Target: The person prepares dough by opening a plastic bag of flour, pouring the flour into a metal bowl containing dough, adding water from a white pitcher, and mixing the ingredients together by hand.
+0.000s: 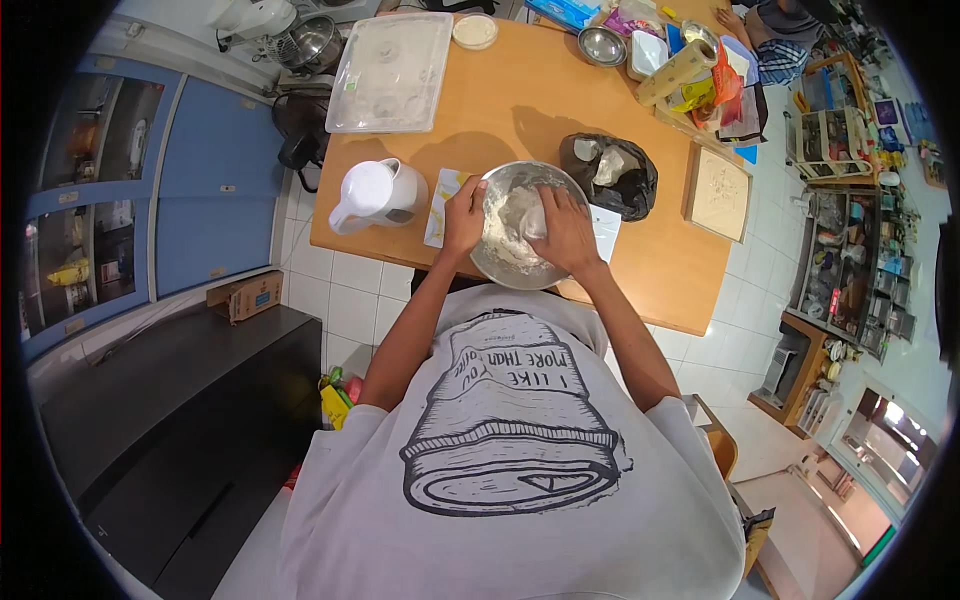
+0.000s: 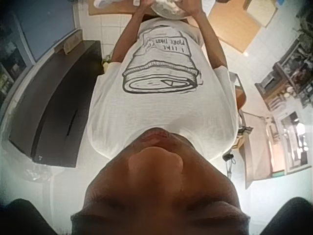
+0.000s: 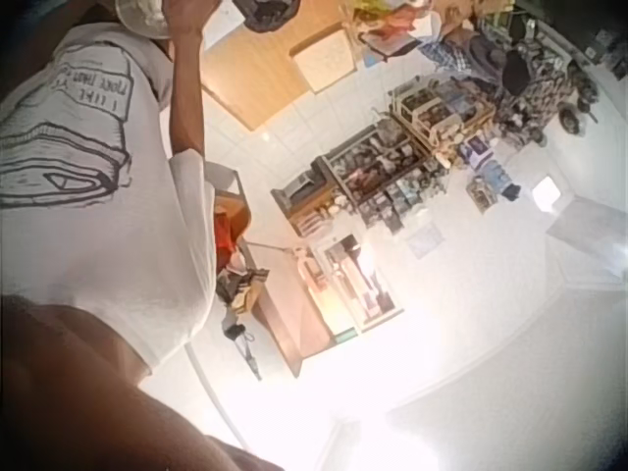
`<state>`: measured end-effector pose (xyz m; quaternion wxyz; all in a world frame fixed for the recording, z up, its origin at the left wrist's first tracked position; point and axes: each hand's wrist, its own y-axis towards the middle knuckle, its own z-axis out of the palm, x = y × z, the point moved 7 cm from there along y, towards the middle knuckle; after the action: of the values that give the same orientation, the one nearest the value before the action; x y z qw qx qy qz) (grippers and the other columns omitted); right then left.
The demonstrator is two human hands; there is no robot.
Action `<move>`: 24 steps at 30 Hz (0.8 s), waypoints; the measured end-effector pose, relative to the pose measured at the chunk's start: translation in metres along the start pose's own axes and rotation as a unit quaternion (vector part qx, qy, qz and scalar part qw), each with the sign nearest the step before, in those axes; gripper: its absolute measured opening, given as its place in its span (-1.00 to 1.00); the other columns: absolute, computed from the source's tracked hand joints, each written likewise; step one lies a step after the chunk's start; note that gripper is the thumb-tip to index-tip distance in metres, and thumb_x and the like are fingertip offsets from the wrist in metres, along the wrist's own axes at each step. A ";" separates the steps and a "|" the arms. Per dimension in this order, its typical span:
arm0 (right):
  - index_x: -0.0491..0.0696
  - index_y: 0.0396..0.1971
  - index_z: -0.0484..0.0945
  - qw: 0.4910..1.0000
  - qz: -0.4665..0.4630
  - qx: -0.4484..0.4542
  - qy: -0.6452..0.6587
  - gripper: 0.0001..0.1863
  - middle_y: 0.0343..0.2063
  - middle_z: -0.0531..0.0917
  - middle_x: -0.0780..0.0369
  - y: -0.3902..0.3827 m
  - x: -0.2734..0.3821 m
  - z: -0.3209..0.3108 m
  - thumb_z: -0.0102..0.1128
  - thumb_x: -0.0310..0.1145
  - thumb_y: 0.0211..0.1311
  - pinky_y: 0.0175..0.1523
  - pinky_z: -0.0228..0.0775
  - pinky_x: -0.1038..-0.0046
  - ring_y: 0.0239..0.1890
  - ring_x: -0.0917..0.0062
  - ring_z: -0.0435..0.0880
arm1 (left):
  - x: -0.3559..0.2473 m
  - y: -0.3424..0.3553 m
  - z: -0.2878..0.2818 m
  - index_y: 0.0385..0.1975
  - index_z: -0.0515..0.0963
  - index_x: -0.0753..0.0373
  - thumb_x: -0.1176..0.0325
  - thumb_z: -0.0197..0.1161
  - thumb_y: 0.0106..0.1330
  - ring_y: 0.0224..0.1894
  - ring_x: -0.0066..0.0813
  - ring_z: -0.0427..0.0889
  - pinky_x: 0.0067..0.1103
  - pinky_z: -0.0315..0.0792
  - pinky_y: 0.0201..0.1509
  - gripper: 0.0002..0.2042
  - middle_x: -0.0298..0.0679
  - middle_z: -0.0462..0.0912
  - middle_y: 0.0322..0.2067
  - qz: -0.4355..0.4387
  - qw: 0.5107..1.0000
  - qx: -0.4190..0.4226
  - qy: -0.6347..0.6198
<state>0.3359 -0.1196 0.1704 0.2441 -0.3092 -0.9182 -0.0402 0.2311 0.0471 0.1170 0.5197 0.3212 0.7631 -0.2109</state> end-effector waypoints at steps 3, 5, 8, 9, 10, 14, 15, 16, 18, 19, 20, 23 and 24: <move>-0.17 0.19 0.37 0.992 -0.035 0.112 -0.043 -0.23 0.08 0.47 -0.04 -0.006 0.002 0.008 0.49 -0.35 -0.08 0.21 0.42 0.01 0.18 0.02 0.52 | 0.011 -0.002 0.002 0.06 0.57 0.29 0.24 0.07 0.63 -0.36 -0.01 0.60 -0.34 0.49 -0.18 -0.73 0.15 0.62 -0.33 -0.031 0.999 0.008 0.031; -0.19 0.21 0.35 0.993 -0.092 0.039 -0.060 -0.21 0.11 0.49 -0.12 -0.009 0.007 0.012 0.45 -0.46 -0.12 0.21 0.46 0.01 0.13 -0.03 0.57 | 0.015 -0.001 0.002 0.05 0.57 0.29 0.26 0.09 0.62 -0.42 -0.04 0.56 -0.33 0.47 -0.24 -0.74 0.14 0.59 -0.39 -0.025 0.999 0.008 0.027; -0.18 0.25 0.36 0.990 -0.056 0.126 0.033 -0.16 0.14 0.49 -0.12 -0.011 0.000 0.045 0.50 -0.45 -0.16 0.24 0.46 0.01 0.15 -0.04 0.58 | 0.011 -0.001 0.003 0.04 0.57 0.30 0.28 0.10 0.61 -0.47 -0.08 0.51 -0.36 0.44 -0.30 -0.76 0.11 0.58 -0.43 -0.011 1.000 0.009 0.028; -0.18 0.25 0.36 0.990 -0.056 0.127 0.034 -0.16 0.14 0.49 -0.12 -0.007 -0.001 0.043 0.50 -0.45 -0.16 0.24 0.46 0.01 0.15 -0.04 0.58 | 0.009 0.000 0.002 0.04 0.57 0.30 0.28 0.10 0.61 -0.47 -0.08 0.51 -0.36 0.44 -0.30 -0.76 0.11 0.58 -0.43 -0.012 0.999 0.009 0.029; -0.20 0.26 0.33 0.982 -0.079 0.169 0.039 -0.18 0.15 0.49 -0.16 -0.003 0.000 0.045 0.44 -0.48 -0.12 0.28 0.44 0.03 0.15 -0.08 0.56 | 0.006 0.002 0.001 0.04 0.57 0.30 0.29 0.11 0.61 -0.48 -0.10 0.50 -0.38 0.43 -0.32 -0.76 0.10 0.58 -0.44 0.004 1.000 0.002 0.016; -0.21 0.29 0.31 0.987 -0.078 0.072 0.125 -0.21 0.13 0.50 -0.18 0.010 -0.005 0.025 0.32 -0.58 -0.06 0.33 0.39 0.07 0.18 -0.10 0.51 | 0.008 0.006 -0.006 0.02 0.58 0.31 0.29 0.11 0.61 -0.49 -0.14 0.48 -0.40 0.43 -0.34 -0.77 0.08 0.58 -0.44 0.004 1.000 0.008 -0.029; -0.21 0.30 0.33 0.990 -0.080 0.022 0.115 -0.22 0.10 0.49 -0.15 0.013 -0.004 0.015 0.31 -0.62 -0.05 0.33 0.37 0.05 0.21 -0.06 0.47 | 0.009 0.006 -0.005 0.02 0.58 0.32 0.29 0.10 0.61 -0.48 -0.14 0.49 -0.39 0.44 -0.31 -0.76 0.08 0.59 -0.43 -0.010 0.999 0.022 -0.029; -0.21 0.30 0.33 0.990 -0.079 0.024 0.113 -0.22 0.10 0.49 -0.15 0.014 -0.006 0.020 0.31 -0.62 -0.05 0.33 0.37 0.05 0.21 -0.06 0.47 | 0.007 0.006 -0.003 0.02 0.58 0.32 0.29 0.10 0.61 -0.48 -0.14 0.49 -0.39 0.44 -0.31 -0.76 0.08 0.59 -0.43 -0.010 0.999 0.022 -0.031; -0.20 0.29 0.35 0.994 -0.052 -0.088 0.031 -0.21 0.08 0.46 -0.11 0.018 -0.010 0.021 0.34 -0.64 -0.09 0.33 0.34 0.02 0.22 -0.07 0.41 | 0.002 0.006 -0.001 0.02 0.58 0.32 0.30 0.08 0.61 -0.45 -0.13 0.51 -0.38 0.45 -0.28 -0.76 0.09 0.60 -0.40 -0.005 1.000 0.020 -0.015; -0.20 0.29 0.35 0.994 -0.051 -0.087 0.033 -0.21 0.08 0.46 -0.11 0.020 -0.007 0.031 0.34 -0.64 -0.09 0.33 0.34 0.02 0.22 -0.07 0.41 | 0.001 0.005 0.000 0.02 0.58 0.32 0.30 0.08 0.61 -0.45 -0.13 0.51 -0.38 0.45 -0.28 -0.76 0.09 0.60 -0.40 -0.006 1.000 0.021 -0.014; -0.20 0.25 0.37 0.997 -0.024 -0.078 0.016 -0.26 0.08 0.45 -0.09 0.022 -0.005 0.040 0.34 -0.62 -0.06 0.31 0.34 0.00 0.20 -0.08 0.41 | -0.001 0.005 0.001 0.03 0.58 0.32 0.30 0.08 0.61 -0.44 -0.12 0.52 -0.37 0.46 -0.26 -0.76 0.10 0.60 -0.39 -0.020 1.000 0.023 -0.007; -0.18 0.18 0.40 0.998 -0.005 -0.062 -0.009 -0.37 0.06 0.43 -0.06 0.031 0.008 0.069 0.31 -0.56 0.01 0.25 0.35 -0.01 0.16 -0.05 0.40 | -0.008 0.004 0.004 0.02 0.58 0.33 0.31 0.08 0.61 -0.43 -0.12 0.53 -0.36 0.46 -0.24 -0.76 0.10 0.60 -0.38 -0.009 1.000 0.002 -0.012; -0.17 0.14 0.41 0.998 -0.016 -0.060 -0.019 -0.43 0.04 0.43 -0.04 0.034 0.014 0.075 0.29 -0.53 0.06 0.22 0.35 -0.01 0.13 -0.03 0.41 | -0.013 0.006 0.002 0.01 0.58 0.33 0.31 0.09 0.60 -0.43 -0.12 0.52 -0.35 0.46 -0.24 -0.76 0.10 0.60 -0.39 0.022 0.999 -0.023 -0.023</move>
<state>0.3143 -0.0669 0.1084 0.2069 -0.3096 -0.9234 -0.0930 0.2399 0.0465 0.1281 0.5491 0.3211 0.7479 -0.1895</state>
